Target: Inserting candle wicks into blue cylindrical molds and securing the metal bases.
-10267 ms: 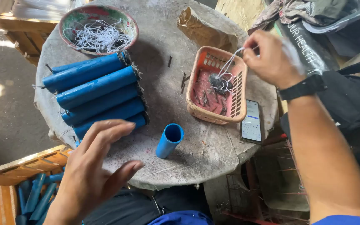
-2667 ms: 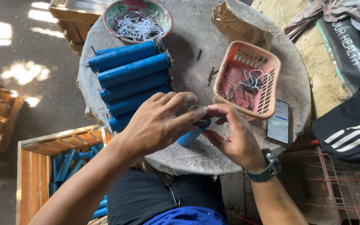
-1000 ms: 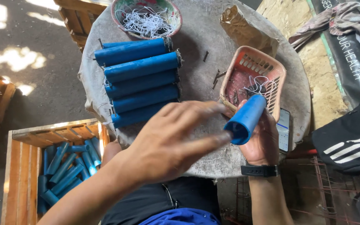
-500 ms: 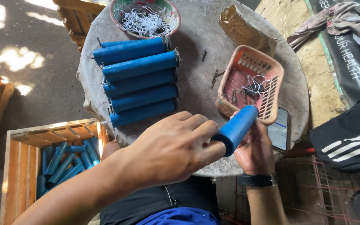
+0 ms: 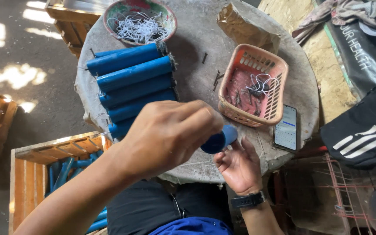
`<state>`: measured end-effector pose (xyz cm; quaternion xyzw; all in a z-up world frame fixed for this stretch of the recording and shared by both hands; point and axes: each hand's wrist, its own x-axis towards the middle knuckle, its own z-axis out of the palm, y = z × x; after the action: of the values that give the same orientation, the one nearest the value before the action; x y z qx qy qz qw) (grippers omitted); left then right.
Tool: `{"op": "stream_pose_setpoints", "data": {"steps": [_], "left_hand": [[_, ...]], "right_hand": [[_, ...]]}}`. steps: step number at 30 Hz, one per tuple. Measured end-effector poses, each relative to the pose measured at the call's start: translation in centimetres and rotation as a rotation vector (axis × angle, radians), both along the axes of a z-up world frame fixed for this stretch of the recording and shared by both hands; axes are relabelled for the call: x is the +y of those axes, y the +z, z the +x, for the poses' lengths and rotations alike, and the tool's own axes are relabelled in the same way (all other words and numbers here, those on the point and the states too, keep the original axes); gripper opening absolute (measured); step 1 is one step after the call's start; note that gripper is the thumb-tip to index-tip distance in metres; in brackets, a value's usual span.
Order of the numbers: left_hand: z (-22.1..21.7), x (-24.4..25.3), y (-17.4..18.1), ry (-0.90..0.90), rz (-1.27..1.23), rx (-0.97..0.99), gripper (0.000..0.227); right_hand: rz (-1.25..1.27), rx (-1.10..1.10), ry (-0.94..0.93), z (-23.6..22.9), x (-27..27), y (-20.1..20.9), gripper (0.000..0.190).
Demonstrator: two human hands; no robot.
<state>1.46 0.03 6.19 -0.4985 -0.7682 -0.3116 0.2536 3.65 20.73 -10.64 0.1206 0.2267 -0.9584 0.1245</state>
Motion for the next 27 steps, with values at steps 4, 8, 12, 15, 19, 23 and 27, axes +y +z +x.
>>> {"op": "stream_pose_setpoints", "data": {"steps": [4,8,12,15,19,23,27], "left_hand": [[0.2,-0.1,1.2,0.002,0.096,0.018,0.01],[0.5,-0.3,1.9,0.014,0.113,-0.041,0.011],[0.7,-0.3,2.7,-0.066,0.139,-0.131,0.013],[0.8,-0.1,3.0,-0.142,0.115,-0.144,0.015],[1.1,0.1,2.7,-0.149,0.075,-0.121,0.014],[1.2,0.3,3.0,-0.149,0.076,-0.122,0.016],[1.2,0.6,3.1,-0.191,0.058,-0.111,0.021]], "right_hand": [[0.117,0.034,0.067,0.7,-0.5,-0.1,0.038],[0.124,0.175,0.125,1.7,-0.7,0.7,0.066],[0.039,0.319,0.135,2.2,0.0,-1.7,0.054],[-0.038,0.32,0.149,2.4,0.1,-2.7,0.054],[-0.165,0.354,0.225,2.7,0.4,-3.3,0.054],[-0.19,0.362,0.272,2.9,0.6,-3.1,0.048],[-0.181,0.285,0.256,2.7,0.5,-1.5,0.042]]}}
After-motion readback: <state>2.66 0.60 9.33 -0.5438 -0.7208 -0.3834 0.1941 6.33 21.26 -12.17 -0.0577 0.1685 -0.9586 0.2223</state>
